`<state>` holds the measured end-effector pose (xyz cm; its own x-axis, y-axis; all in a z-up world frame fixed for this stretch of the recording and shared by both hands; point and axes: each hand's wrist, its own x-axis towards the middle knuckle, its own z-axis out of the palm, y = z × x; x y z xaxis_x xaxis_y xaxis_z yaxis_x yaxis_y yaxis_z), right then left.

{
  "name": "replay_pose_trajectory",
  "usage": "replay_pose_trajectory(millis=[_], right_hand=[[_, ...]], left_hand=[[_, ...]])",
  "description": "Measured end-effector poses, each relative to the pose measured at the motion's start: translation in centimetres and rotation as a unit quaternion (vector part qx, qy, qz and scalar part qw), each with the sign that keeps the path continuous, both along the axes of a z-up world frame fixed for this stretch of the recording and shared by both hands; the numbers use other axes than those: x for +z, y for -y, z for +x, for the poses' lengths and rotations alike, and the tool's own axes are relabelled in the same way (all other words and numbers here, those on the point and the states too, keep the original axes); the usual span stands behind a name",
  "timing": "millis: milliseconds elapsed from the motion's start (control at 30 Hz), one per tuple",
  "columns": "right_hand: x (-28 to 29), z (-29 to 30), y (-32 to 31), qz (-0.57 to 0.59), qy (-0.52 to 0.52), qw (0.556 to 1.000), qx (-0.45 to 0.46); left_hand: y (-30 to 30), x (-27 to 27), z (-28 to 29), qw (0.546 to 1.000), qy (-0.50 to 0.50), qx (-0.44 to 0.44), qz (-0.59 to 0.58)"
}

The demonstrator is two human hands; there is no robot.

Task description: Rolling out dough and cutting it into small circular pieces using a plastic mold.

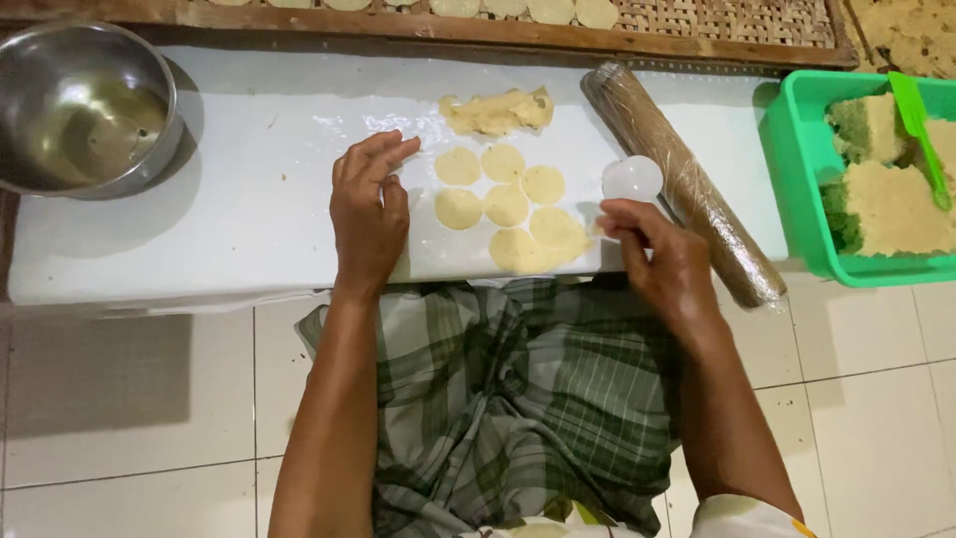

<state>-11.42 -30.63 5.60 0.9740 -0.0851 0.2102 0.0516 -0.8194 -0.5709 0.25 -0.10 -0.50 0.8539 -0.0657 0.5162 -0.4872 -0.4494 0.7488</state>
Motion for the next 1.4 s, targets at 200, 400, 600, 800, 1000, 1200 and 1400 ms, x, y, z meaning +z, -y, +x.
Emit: replay_pose_trajectory(millis=[200, 400, 600, 800, 1000, 1200, 1400], right_hand=[[0.9, 0.1, -2.3, -0.008, 0.011, 0.998, 0.054], [1.4, -0.9, -2.5, -0.065, 0.020, 0.996, 0.055], [0.8, -2.0, -3.9, -0.016, 0.009, 0.997, 0.075], [-0.2, -2.0, -5.7, -0.091, 0.058, 0.989, 0.104], [-0.7, -1.7, -7.3, -0.149, 0.096, 0.981, 0.080], [-1.7, -1.6, -7.6, -0.160, 0.100, 0.981, 0.042], [-1.7, -1.9, -7.1, -0.122, 0.076, 0.989, 0.024]], left_hand=[[0.0, 0.5, -0.1, 0.999, -0.034, -0.005, 0.000], [-0.1, 0.0, -0.1, 1.000, -0.011, 0.004, 0.020], [0.0, 0.4, -0.2, 1.000, -0.027, -0.009, 0.000], [0.0, -0.1, 0.0, 1.000, -0.018, -0.003, 0.003], [0.0, -0.1, -0.1, 1.000, -0.022, 0.004, 0.005], [0.0, -0.3, -0.1, 1.000, -0.023, -0.004, -0.009], [0.1, -0.1, -0.1, 1.000, -0.027, 0.000, -0.004]])
